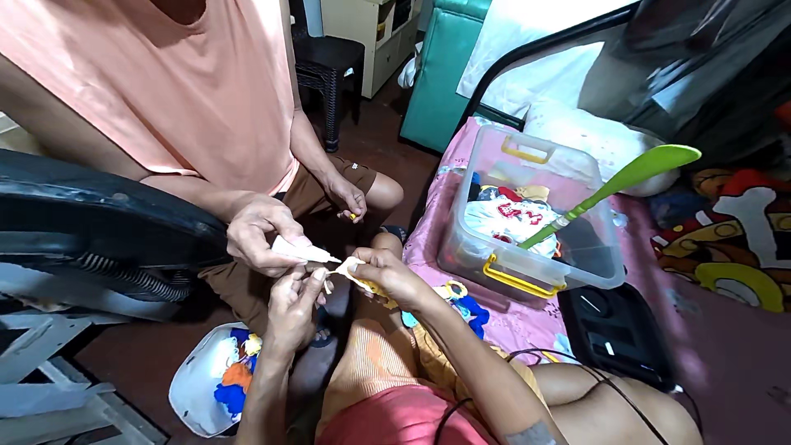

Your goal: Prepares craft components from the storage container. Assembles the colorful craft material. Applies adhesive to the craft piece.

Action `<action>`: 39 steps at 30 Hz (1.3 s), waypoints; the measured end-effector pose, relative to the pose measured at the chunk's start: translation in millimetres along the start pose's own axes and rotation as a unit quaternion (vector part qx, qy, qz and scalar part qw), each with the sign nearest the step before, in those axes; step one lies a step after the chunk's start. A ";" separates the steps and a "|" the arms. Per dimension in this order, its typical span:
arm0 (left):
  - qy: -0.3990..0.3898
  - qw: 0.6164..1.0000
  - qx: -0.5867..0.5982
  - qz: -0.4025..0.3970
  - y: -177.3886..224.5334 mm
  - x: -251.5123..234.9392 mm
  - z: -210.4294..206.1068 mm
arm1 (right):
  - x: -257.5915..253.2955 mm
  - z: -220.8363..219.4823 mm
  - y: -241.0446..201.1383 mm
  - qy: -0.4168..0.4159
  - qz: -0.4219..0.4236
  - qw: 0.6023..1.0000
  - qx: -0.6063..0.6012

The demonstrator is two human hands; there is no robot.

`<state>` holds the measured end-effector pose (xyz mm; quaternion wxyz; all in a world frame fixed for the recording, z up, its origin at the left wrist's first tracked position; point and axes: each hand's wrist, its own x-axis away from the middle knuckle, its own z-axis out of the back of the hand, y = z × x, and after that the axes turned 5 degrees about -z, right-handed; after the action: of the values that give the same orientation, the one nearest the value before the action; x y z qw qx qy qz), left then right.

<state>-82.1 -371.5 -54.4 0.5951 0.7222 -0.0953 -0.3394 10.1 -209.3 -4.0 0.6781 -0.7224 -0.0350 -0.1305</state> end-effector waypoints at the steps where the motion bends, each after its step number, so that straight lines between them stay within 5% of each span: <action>1: 0.000 1.000 -0.008 -0.004 0.7 2.2 2.6 | 0.1 -1.7 1.5 -0.003 -0.001 1.000 0.001; 9: -0.042 0.999 0.001 0.006 2.5 5.6 -5.2 | 15.3 8.9 4.2 0.028 -0.022 0.999 -0.038; 14: -0.037 0.997 0.046 0.058 -17.8 -2.3 -20.4 | 83.3 69.5 -14.4 0.108 0.085 0.990 0.030; 18: -0.076 0.987 -0.076 0.119 -47.2 -8.2 -47.2 | 139.6 113.7 -32.3 0.178 0.158 0.970 0.038; 25: -0.412 0.847 -0.287 0.174 -128.7 20.1 -123.8 | 163.4 147.8 -33.8 0.231 0.174 0.956 0.053; 28: -0.451 0.799 -0.362 0.164 -158.4 41.7 -148.0 | 156.4 146.0 -23.9 0.246 0.152 0.955 0.065; 31: -0.397 0.827 -0.382 0.110 -159.7 55.0 -152.6 | 138.3 140.6 -13.3 0.258 0.110 0.954 0.102; 35: -0.313 0.916 -0.250 0.025 -129.8 69.6 -138.3 | 97.3 135.6 -2.8 0.231 0.079 0.961 0.127; 39: -0.274 0.944 -0.129 0.133 -91.4 63.8 -134.0 | 45.9 143.6 -5.7 0.275 0.048 0.936 0.217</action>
<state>22.3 -274.6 -154.7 0.6739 0.4992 -0.3050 -0.4513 73.3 -72.6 5.7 0.8068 -0.4948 0.1604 -0.2802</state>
